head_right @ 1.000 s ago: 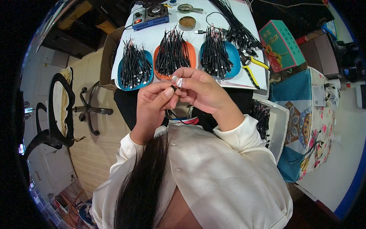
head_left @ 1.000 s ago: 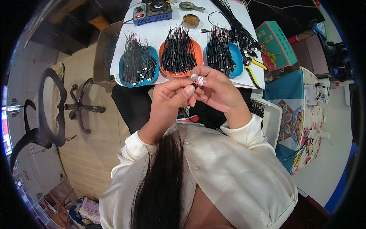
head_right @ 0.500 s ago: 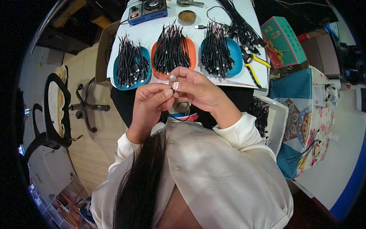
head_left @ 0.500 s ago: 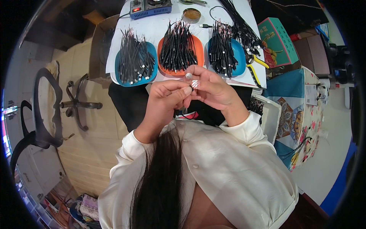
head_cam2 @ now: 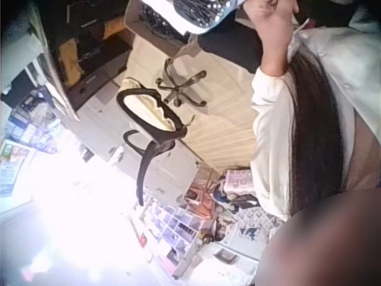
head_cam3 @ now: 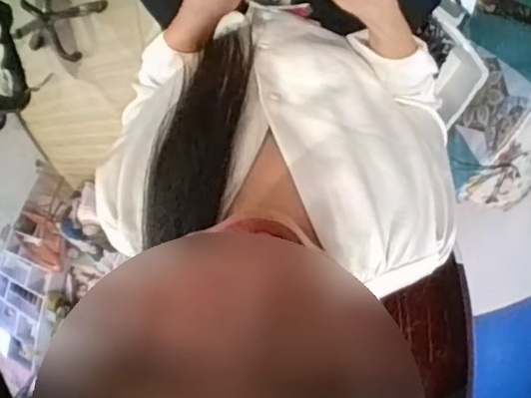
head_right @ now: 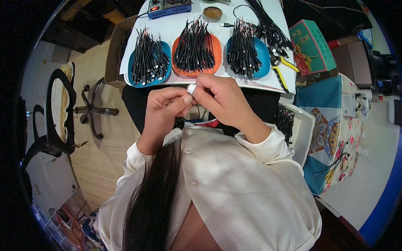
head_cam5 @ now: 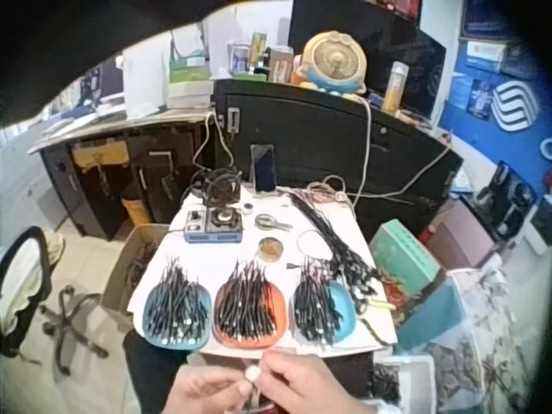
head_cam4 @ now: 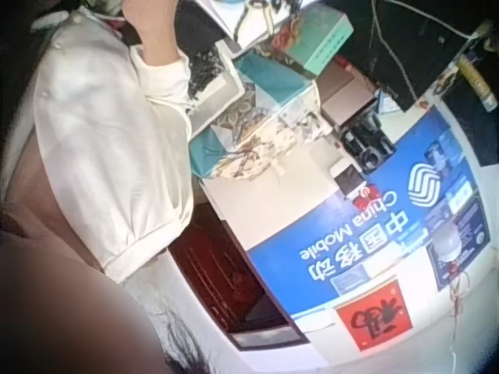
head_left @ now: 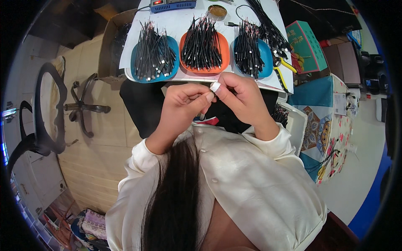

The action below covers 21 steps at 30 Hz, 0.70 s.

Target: The person repeatedly picks up black wires, strips the ends, and uses a soldering iron to tin the exposed conductors. Finished wires are placed into colored trays on the table.

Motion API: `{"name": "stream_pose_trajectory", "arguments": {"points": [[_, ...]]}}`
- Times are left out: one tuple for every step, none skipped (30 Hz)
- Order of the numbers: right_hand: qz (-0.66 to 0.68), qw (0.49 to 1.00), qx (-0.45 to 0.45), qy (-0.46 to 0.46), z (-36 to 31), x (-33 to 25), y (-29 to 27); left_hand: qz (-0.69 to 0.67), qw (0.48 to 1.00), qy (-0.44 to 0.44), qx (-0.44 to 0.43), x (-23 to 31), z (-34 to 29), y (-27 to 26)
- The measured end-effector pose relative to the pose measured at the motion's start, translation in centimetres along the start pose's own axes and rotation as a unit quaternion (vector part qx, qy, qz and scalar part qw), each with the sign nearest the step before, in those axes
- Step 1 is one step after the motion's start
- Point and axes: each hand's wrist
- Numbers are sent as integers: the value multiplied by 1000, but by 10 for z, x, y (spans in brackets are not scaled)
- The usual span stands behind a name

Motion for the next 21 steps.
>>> {"name": "stream_pose_trajectory", "arguments": {"points": [[8,1000,11,-10,-1,0,1,-7,1000,-10,-3,1,-2,0],[2,1000,4,-24,-1,-1,-1,-12,1000,-20,-1,1,-4,1],[46,994,96,-25,1,-2,-5,-20,1000,-24,-3,2,-6,1],[85,980,180,-26,4,-4,-11,-38,999,-23,9,4,-9,-3],[124,953,275,13,5,-7,-19,-56,998,-15,17,8,-11,-9],[60,976,208,-13,3,-12,-28,-53,998,-12,9,10,-14,-12],[-15,984,175,30,0,-18,-36,-47,999,-24,5,11,-17,-13],[-99,989,82,-77,-2,-19,-36,-41,998,-38,-1,13,-20,-12],[-191,970,14,-147,-5,-22,-36,-36,998,-54,-8,14,-22,-12],[-208,967,-15,-147,-9,-24,-33,-36,998,-52,-17,15,-23,-12],[-204,970,-36,-128,-13,-26,-30,-29,998,-45,-23,16,-22,-11],[-200,963,-31,-180,-12,-25,-27,-23,999,-38,-29,17,-22,-11],[-217,954,-45,-203,-11,-25,-24,-15,999,-32,-34,18,-21,-10],[-216,950,-35,-222,-9,-24,-20,-22,998,-35,-38,18,-20,-10],[-201,946,-32,-254,-8,-24,-18,-26,998,-39,-41,19,-20,-10],[-196,944,-34,-265,-5,-24,-16,-27,998,-41,-41,20,-19,-9],[-191,942,-31,-275,-4,-25,-15,-30,998,-44,-43,20,-19,-9],[-188,943,-33,-272,-3,-25,-15,-32,998,-45,-43,20,-19,-8],[-185,945,-31,-269,-2,-25,-14,-34,997,-47,-43,19,-18,-8],[-181,944,-33,-275,-1,-26,-15,-33,997,-52,-44,19,-18,-8],[-184,944,-31,-273,-2,-26,-15,-32,997,-58,-45,18,-18,-8]]}}
Point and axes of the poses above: each hand's wrist, its own z-axis towards the middle knuckle, its own y-axis out of the palm, x = y × z, and after that the axes turned 10 degrees about z, right-handed
